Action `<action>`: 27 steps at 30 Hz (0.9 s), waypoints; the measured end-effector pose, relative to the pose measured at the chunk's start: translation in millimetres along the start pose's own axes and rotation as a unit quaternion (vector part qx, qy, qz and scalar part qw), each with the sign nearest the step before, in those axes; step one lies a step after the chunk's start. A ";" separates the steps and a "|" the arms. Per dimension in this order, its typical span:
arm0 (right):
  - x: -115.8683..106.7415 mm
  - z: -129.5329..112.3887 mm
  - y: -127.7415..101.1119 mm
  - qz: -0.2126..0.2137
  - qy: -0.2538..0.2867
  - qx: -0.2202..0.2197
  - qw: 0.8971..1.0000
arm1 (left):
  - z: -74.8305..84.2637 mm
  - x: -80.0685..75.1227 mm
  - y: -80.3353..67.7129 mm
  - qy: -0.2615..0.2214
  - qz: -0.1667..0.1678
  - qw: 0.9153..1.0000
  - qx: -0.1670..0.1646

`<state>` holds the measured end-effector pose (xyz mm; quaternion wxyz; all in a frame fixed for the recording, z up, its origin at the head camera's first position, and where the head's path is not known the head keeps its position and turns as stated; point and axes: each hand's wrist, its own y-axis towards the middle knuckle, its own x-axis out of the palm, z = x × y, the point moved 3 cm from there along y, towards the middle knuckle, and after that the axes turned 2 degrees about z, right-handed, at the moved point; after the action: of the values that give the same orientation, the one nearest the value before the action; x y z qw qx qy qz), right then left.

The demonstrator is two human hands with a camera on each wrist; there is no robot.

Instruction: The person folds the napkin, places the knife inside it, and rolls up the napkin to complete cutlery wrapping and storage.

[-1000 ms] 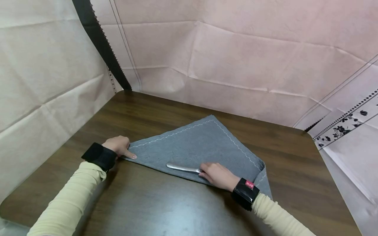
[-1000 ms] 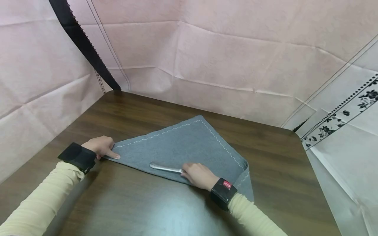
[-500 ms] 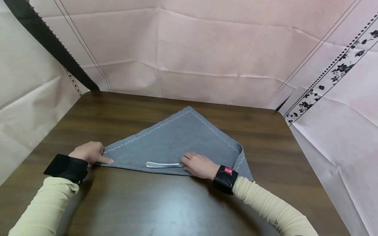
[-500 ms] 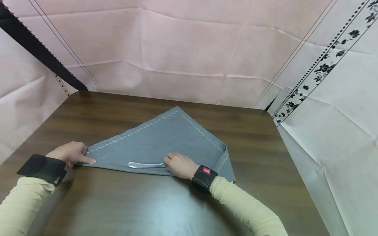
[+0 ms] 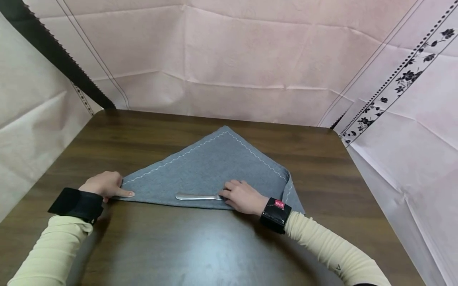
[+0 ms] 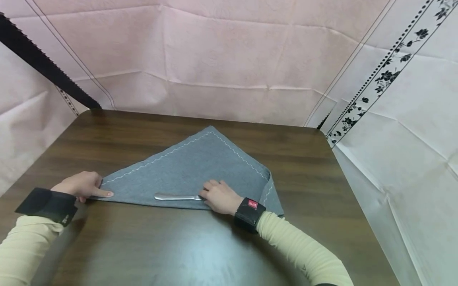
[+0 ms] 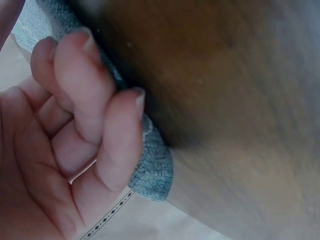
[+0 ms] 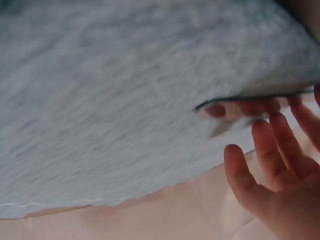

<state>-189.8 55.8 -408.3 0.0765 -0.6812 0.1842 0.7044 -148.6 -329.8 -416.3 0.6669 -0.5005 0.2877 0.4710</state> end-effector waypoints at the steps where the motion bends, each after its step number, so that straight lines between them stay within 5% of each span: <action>1: -2.4 2.7 -1.0 -0.002 0.006 -0.001 1.000 | -0.5 -0.1 -0.6 0.000 0.001 1.000 -0.001; 8: -37.8 36.1 -9.0 -0.011 0.120 0.026 0.992 | -4.5 -7.2 -8.8 -0.001 0.010 1.000 -0.008; 13: -75.7 68.6 -19.3 0.045 0.216 0.075 0.972 | -8.7 -12.0 -12.6 0.001 0.010 1.000 -0.013; 24: -92.9 128.8 -58.9 0.051 0.213 0.193 0.956 | -18.9 -17.8 -24.6 -0.012 0.016 0.999 -0.030; 27: -91.5 146.1 -68.2 0.048 0.221 0.239 0.944 | -22.3 -19.7 -29.0 -0.015 0.015 0.999 -0.031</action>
<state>-296.0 184.8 -327.9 0.1603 -0.7716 0.3919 0.4747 -127.8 -359.0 -395.4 0.6483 -0.5097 0.2707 0.4966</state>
